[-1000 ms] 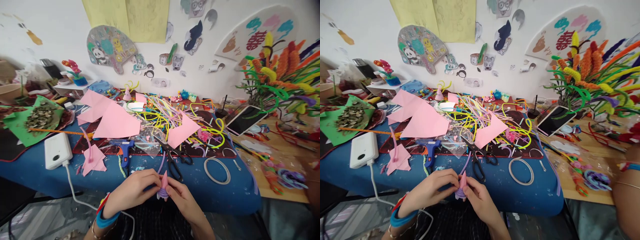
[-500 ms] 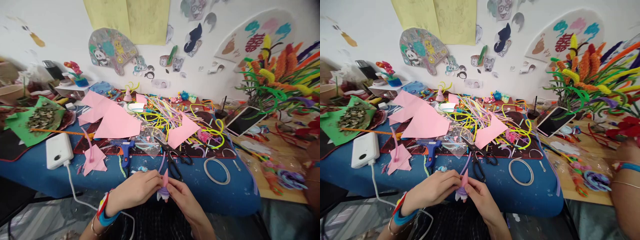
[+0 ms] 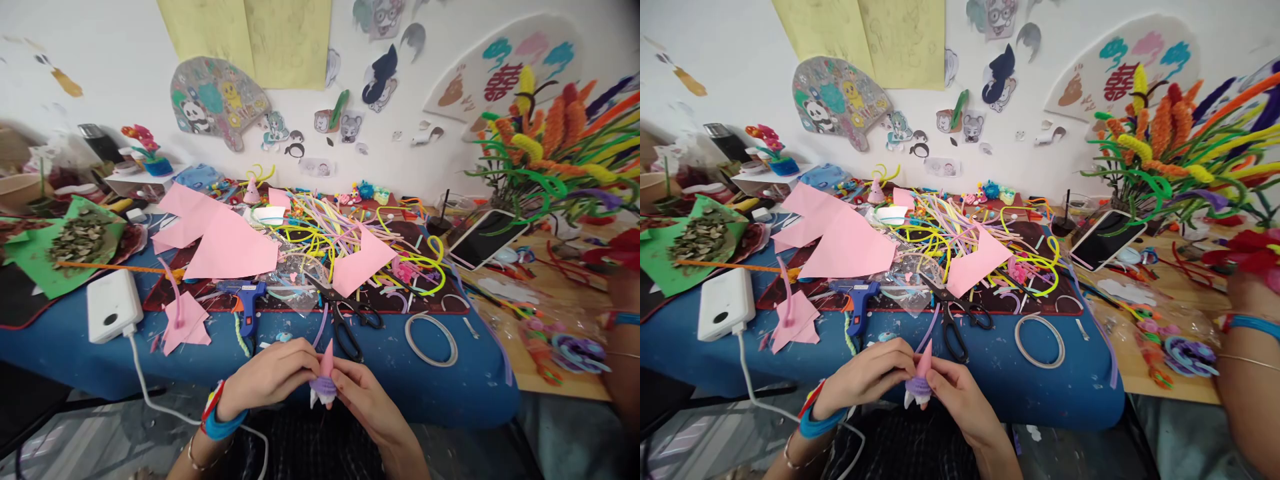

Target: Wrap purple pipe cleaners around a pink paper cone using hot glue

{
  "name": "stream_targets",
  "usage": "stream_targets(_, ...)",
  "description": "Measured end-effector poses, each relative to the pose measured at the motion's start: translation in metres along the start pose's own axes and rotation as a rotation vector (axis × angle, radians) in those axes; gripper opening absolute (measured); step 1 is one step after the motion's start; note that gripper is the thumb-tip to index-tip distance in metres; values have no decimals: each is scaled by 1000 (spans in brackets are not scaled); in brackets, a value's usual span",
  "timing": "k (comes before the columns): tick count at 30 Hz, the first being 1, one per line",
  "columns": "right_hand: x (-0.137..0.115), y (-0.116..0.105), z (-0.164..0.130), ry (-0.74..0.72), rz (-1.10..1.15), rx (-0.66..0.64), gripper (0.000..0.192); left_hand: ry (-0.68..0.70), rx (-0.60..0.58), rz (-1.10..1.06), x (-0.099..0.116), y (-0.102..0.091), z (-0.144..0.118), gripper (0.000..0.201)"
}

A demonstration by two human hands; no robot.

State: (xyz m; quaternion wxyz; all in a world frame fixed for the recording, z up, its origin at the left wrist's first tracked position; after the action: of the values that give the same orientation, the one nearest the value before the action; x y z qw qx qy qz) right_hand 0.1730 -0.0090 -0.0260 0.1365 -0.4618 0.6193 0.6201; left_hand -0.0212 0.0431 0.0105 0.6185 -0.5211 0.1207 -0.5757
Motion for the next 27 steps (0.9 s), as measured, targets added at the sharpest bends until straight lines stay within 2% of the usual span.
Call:
stream_targets(6, -2, 4, 0, 10, 45, -1, 40, -21, 52, 7, 1, -2, -1, 13)
stream_targets(11, -1, 8, -2, -15, 51, 33, 41, -51, 154, -59, 7, 3, -8, 9)
stream_targets(16, 13, 9, 0, -149, 28, 201, 35, -172, 305, -21, 14, 22, -29, 33)
stream_targets(19, 23, 14, 6, -231, -14, 237, 35, -266, 418, -13, 17, 36, -38, 44)
stream_targets(23, 29, 25, 11, -319, -123, 195, 34, -389, 589, 33, 19, 49, -45, 41)
stream_targets(27, 22, 39, 11, -356, -402, 52, 35, -454, 776, 17, 17, 53, -56, 33)
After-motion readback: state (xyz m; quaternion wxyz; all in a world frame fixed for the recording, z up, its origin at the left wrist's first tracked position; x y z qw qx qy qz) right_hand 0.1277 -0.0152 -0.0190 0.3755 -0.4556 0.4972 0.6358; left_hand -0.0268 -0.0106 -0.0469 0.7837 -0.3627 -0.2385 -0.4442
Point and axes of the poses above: each hand's wrist, its own z-axis towards the middle knuckle, its own y-axis out of the palm, x = y × z, the point moved 1 cm from there along z, towards the middle knuckle, and after that the axes turned 11 degrees about z, right-handed, at the moved point
